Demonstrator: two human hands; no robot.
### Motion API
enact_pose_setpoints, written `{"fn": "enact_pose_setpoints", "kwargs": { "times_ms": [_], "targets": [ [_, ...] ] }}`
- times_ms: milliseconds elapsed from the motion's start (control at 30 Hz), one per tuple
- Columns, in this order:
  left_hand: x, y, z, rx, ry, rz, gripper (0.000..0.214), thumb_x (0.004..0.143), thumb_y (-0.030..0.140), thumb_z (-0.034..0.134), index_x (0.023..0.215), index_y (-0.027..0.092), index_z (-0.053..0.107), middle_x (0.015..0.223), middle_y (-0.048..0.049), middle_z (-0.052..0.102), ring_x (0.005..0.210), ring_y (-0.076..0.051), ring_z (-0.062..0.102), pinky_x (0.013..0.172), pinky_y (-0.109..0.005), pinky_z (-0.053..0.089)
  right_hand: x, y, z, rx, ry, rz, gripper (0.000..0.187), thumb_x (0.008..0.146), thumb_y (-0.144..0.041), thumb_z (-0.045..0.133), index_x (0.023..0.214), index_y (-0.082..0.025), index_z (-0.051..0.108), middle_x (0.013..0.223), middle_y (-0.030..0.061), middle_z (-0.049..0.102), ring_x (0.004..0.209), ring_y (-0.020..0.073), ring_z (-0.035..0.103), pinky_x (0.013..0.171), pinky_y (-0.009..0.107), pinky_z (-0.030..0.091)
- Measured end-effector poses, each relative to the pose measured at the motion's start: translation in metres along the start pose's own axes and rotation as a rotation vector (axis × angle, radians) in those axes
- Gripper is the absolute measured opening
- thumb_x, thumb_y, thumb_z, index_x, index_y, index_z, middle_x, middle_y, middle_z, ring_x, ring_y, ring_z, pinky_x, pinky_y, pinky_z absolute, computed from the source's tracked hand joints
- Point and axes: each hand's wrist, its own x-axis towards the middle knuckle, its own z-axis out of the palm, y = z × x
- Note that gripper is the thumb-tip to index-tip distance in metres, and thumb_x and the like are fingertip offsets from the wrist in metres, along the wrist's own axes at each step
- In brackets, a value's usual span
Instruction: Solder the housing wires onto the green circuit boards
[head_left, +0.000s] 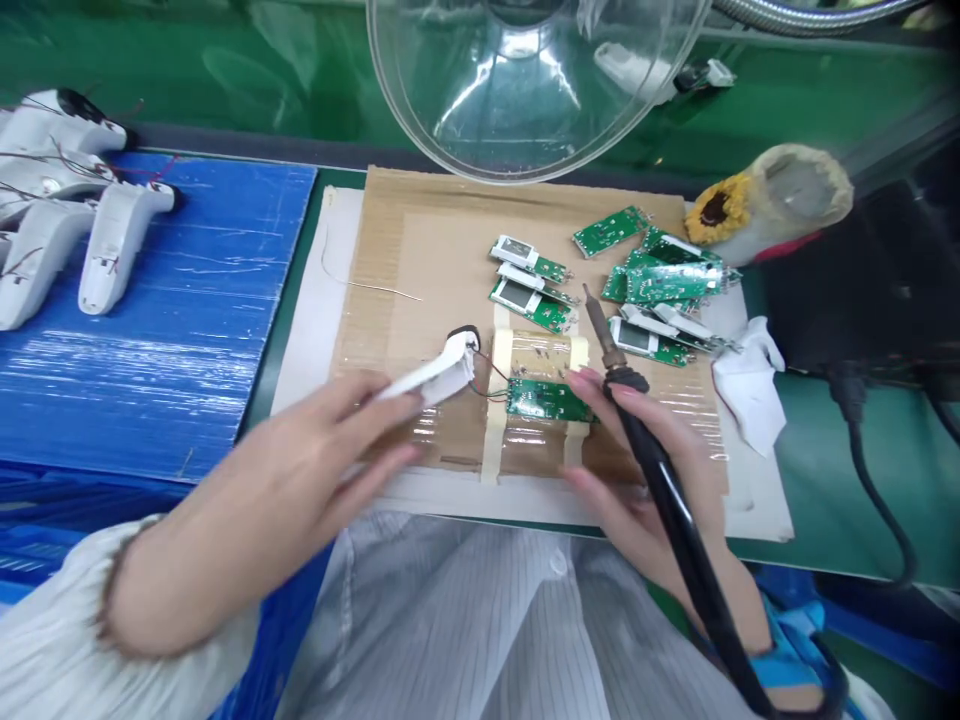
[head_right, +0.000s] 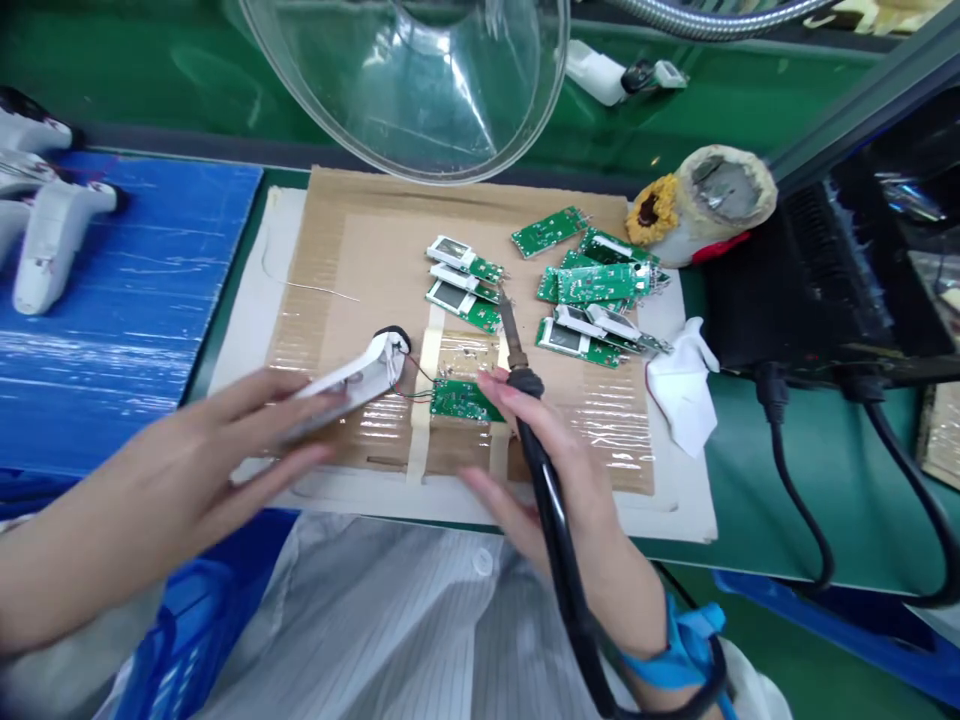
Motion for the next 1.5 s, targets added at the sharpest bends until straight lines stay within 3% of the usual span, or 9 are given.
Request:
{"fn": "enact_pose_setpoints", "kwargs": {
  "times_ms": [133,233,433,700,967,1167,1300,1400,1500],
  "targets": [
    [-0.006,0.035,0.009,-0.221,-0.164,0.073,0.065,0.101,0.046,0.051,0.155,0.016,0.033,0.115,-0.011,0.072,0.09,-0.023,0.073,0.072,-0.032,0.06,-0.016,-0.002,0.012,-0.024,-0.184,-0.049,0.095,0.078,-0.03,0.08,0.154,-0.021,0.025,0.154,0.0144,0.048,0.144,0.029,0.045,0.126,0.056,0.031],
    [0.004,0.047,0.018,-0.139,-0.189,0.057,0.05,0.102,0.035,0.049,0.147,0.015,0.041,0.09,-0.0064,0.074,0.067,-0.022,0.071,0.056,-0.032,0.055,-0.023,-0.001,0.024,-0.089,-0.152,-0.058,0.096,0.076,-0.03,0.082,0.153,-0.024,0.025,0.154,0.0123,0.048,0.144,0.0277,0.046,0.128,0.057,0.026],
    [0.031,0.048,0.01,0.275,-0.119,0.296,0.027,0.084,0.0,0.056,0.107,0.012,0.065,0.094,-0.0093,0.066,0.073,-0.025,0.066,0.06,-0.037,0.055,-0.024,0.001,0.033,-0.139,-0.104,-0.058,0.095,0.077,-0.038,0.08,0.154,-0.03,0.025,0.154,0.0074,0.049,0.147,0.0294,0.04,0.122,0.061,0.035],
    [0.054,0.038,0.008,0.239,-0.028,0.536,0.016,0.095,0.011,0.054,0.084,0.015,0.065,0.092,-0.0083,0.066,0.088,-0.023,0.062,0.077,-0.037,0.05,-0.024,0.002,0.034,-0.157,-0.083,-0.097,0.099,0.076,-0.04,0.081,0.155,-0.029,0.023,0.154,0.0109,0.048,0.146,0.0331,0.041,0.117,0.063,0.042],
    [0.049,0.024,0.037,-0.286,0.084,0.391,0.013,0.097,0.013,0.057,0.101,0.02,0.067,0.103,0.0001,0.074,0.119,-0.017,0.059,0.124,-0.043,0.026,-0.022,0.002,0.033,-0.161,-0.104,-0.103,0.1,0.076,-0.042,0.081,0.156,-0.024,0.023,0.155,0.0114,0.047,0.149,0.0329,0.038,0.118,0.064,0.04],
    [0.053,0.032,0.058,-0.369,0.227,0.261,0.012,0.094,0.012,0.061,0.101,0.021,0.067,0.104,-0.003,0.071,0.118,-0.019,0.059,0.121,-0.048,0.031,-0.025,-0.006,0.023,-0.085,-0.069,-0.003,0.094,0.074,-0.036,0.084,0.152,-0.029,0.032,0.149,0.0087,0.055,0.14,0.0306,0.051,0.116,0.057,0.046],
    [0.055,0.047,0.065,-0.392,0.377,0.06,0.008,0.091,0.012,0.062,0.092,0.019,0.066,0.107,-0.0079,0.062,0.113,-0.023,0.057,0.11,-0.05,0.041,-0.028,-0.006,0.0,-0.034,0.235,0.025,0.052,0.091,-0.022,0.065,0.141,-0.028,0.052,0.11,0.0022,0.077,0.096,0.0226,0.075,0.085,0.043,0.064],
    [0.057,0.057,0.067,-0.382,0.427,-0.05,0.007,0.091,0.013,0.062,0.089,0.018,0.067,0.112,-0.0098,0.059,0.11,-0.024,0.056,0.098,-0.046,0.046,-0.029,0.001,-0.014,-0.045,0.471,-0.037,0.031,0.097,-0.037,0.056,0.121,-0.024,0.07,0.081,0.0013,0.074,0.064,0.0174,0.069,0.055,0.036,0.057],
    [0.059,0.063,0.068,-0.339,0.434,-0.104,0.007,0.09,0.013,0.063,0.086,0.017,0.068,0.112,-0.0106,0.059,0.107,-0.024,0.056,0.092,-0.042,0.046,-0.031,0.006,-0.019,-0.089,0.489,-0.052,0.022,0.095,-0.034,0.059,0.102,-0.023,0.077,0.062,-0.0013,0.065,0.055,0.0147,0.063,0.048,0.032,0.048]
  ]
}}
